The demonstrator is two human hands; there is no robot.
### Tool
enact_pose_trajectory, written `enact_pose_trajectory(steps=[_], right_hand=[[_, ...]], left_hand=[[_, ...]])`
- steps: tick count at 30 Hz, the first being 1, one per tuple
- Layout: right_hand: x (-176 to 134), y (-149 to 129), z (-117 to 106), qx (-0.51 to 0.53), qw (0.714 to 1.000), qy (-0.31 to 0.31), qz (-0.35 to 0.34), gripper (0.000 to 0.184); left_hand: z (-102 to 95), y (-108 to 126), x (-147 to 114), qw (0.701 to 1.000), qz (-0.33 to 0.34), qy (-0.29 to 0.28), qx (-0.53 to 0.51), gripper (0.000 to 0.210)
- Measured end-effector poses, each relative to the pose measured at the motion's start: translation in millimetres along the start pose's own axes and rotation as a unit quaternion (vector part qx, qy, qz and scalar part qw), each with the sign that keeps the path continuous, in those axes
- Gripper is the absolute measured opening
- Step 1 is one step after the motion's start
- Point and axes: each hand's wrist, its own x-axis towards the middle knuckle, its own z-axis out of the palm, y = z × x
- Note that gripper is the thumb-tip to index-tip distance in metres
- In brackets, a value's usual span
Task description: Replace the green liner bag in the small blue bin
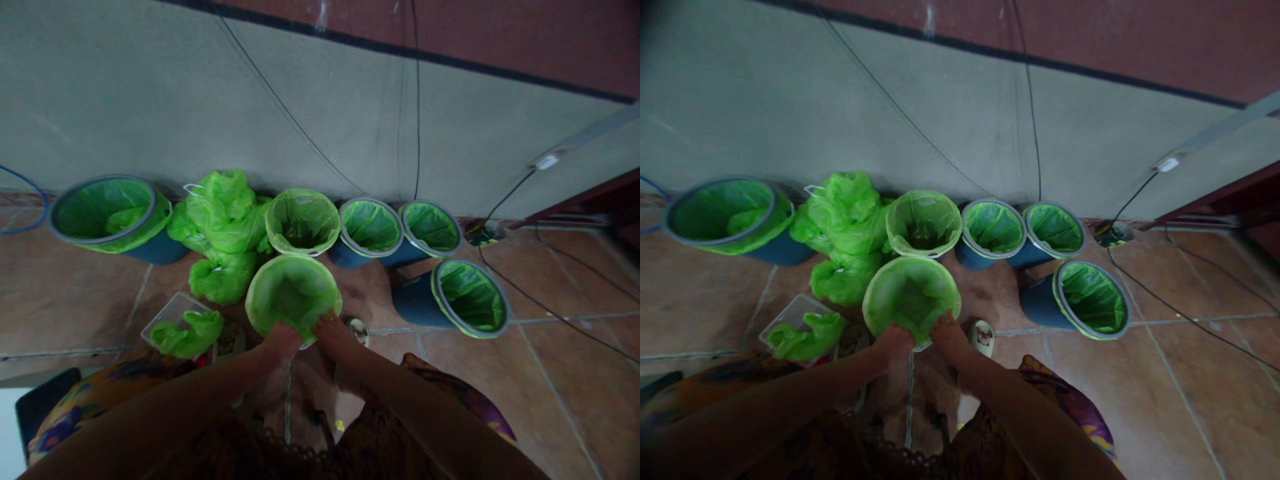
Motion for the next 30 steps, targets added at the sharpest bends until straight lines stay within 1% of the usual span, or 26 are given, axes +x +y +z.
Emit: enact_pose_trajectory(steps=[3,5,7,9,10,11,13,15,17,21,23,26,30], right_hand=[[-4,-1,4,0.002,1.000,-0.016,-0.002,0.026],[-8,-3,1,0.021,1.000,-0.016,-0.012,0.028],[-11,-3,-5,0.050,0.999,-0.006,-0.022,0.042],[-14,0,-14,0.080,0.997,0.007,-0.018,0.055],[-15,2,-19,0.091,0.996,0.011,-0.007,0.055],[-16,6,-24,0.097,0.995,0.012,0.007,0.052],[-15,13,-34,0.096,0.995,0.010,0.035,0.039],[-13,17,-40,0.086,0.995,0.010,0.049,0.032],[-11,17,-41,0.077,0.996,0.006,0.040,0.030],[-10,9,-30,0.057,0.998,-0.032,0.014,0.029],[-11,6,-22,0.053,0.998,-0.040,0.014,0.031],[-12,5,-11,0.037,0.998,-0.042,0.016,0.031],[-12,7,-1,-0.001,0.998,-0.068,0.019,0.028]], left_hand=[[-8.1,-5,-8,0.999,-0.020,-0.025,0.018,0.018],[-17.3,-10,-15,0.999,-0.032,-0.031,0.031,0.020],[-30.3,-16,-22,0.997,-0.057,-0.028,0.042,0.023],[-45.8,-19,-27,0.995,-0.088,-0.030,0.048,0.020],[-53.3,-19,-28,0.993,-0.102,-0.030,0.048,0.018],[-60.0,-17,-29,0.993,-0.109,-0.028,0.046,0.018],[-68.1,-10,-26,0.994,-0.102,-0.021,0.026,0.023],[-66.9,0,-22,0.997,-0.079,-0.018,-0.002,0.027],[-56.3,9,-16,0.998,-0.055,-0.026,-0.023,0.027],[-25.9,15,-7,0.999,-0.028,-0.040,-0.024,0.022],[-17.0,13,-5,0.999,-0.025,-0.044,-0.016,0.023],[-16.9,11,-5,0.998,-0.026,-0.049,-0.009,0.022],[-27.7,6,-9,0.998,-0.028,-0.055,-0.006,0.020]])
